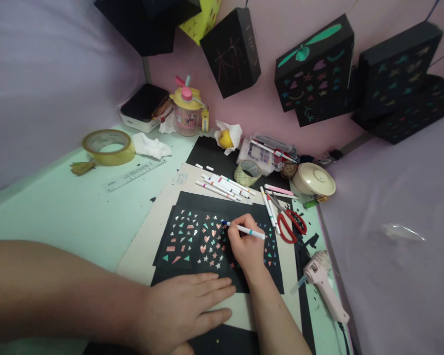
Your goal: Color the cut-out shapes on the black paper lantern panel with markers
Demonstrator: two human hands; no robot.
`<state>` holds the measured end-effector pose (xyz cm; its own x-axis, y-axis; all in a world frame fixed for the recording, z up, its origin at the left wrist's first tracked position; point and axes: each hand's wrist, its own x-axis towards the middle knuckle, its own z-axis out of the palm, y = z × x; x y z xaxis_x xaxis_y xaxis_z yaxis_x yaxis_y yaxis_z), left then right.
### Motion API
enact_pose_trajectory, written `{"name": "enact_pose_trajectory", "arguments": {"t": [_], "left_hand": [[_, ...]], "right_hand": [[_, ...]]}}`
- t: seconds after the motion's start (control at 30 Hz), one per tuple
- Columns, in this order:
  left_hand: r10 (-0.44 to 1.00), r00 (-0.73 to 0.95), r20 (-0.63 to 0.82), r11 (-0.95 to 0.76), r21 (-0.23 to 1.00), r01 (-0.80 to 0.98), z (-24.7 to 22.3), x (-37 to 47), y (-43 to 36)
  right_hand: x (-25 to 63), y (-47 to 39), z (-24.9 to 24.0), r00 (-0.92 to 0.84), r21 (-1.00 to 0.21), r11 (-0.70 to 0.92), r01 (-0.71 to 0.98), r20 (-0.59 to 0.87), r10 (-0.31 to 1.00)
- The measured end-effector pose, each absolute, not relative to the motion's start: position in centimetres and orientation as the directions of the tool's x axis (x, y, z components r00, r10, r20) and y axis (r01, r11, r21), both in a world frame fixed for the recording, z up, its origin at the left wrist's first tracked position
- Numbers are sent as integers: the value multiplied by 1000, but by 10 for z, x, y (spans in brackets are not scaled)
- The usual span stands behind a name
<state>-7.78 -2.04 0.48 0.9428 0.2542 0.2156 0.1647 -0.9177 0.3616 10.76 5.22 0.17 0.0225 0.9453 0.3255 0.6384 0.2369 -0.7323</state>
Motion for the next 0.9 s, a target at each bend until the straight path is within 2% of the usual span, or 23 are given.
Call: {"name": "enact_pose_trajectory", "arguments": {"t": [0.1,0.43,0.9], "left_hand": [[240,953,186,-917,365,160,6,-78,-20],[267,932,247,-917,362,167,1,-78,-22],[273,929,251,-913,371,168,-2,-77,-23]], "right_hand": [[108,52,2,17,-732,235,639,320,947],[109,53,0,24,-742,238,627,324,946],[108,53,1,34,-742,235,627,328,944]]}}
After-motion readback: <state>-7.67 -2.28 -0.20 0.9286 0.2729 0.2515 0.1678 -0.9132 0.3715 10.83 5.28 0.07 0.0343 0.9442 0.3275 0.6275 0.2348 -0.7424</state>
